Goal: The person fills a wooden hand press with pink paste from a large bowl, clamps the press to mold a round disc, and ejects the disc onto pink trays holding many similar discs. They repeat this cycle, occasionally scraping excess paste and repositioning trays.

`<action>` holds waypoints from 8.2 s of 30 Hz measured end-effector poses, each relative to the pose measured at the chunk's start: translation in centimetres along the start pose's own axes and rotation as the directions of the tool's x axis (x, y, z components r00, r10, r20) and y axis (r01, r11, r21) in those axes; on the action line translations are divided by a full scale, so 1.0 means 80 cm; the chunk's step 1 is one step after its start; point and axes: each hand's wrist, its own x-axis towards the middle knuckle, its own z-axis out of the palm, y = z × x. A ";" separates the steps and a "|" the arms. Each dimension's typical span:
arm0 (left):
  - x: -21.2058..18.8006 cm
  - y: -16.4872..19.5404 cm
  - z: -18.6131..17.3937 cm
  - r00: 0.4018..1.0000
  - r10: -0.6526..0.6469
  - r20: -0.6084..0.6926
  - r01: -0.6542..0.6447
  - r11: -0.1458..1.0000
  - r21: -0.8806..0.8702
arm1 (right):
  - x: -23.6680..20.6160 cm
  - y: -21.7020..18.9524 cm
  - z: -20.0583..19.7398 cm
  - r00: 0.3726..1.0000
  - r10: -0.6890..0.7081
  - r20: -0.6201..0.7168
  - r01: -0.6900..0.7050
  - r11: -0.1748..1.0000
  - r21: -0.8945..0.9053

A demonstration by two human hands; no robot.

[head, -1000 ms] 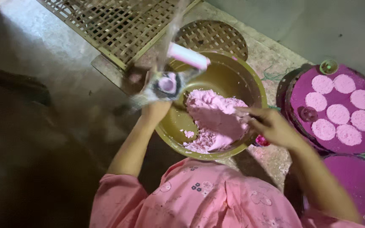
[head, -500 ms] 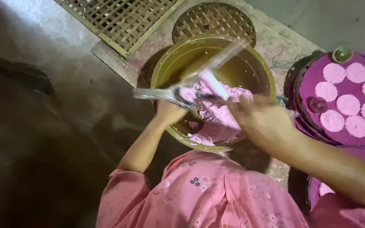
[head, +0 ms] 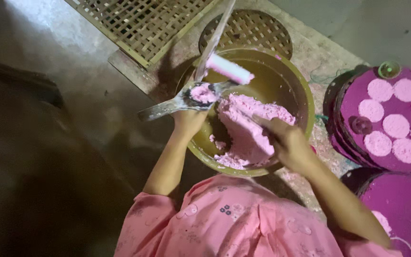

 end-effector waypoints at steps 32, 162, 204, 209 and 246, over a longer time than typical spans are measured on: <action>-0.014 -0.067 0.028 0.977 0.098 -0.192 -0.059 0.978 0.199 | 0.032 0.037 0.063 0.559 0.523 0.643 0.327 0.573 -0.751; -0.309 0.264 0.596 0.530 0.311 0.789 -0.321 0.935 -0.153 | -0.758 0.039 -0.088 0.316 0.695 -0.646 0.266 0.588 0.764; -0.280 0.315 0.501 0.285 0.757 0.588 0.952 -0.293 -0.084 | -0.677 0.105 -0.112 0.687 0.584 0.432 -0.492 -0.063 0.868; -0.290 0.319 0.532 0.396 0.640 0.659 0.913 -0.354 -0.205 | -0.664 0.114 -0.202 0.363 0.737 0.570 -0.844 0.002 0.536; -0.270 0.245 0.646 0.591 0.575 0.566 0.765 -0.622 -0.167 | -0.550 0.133 -0.178 0.436 0.899 0.023 -0.872 0.416 0.259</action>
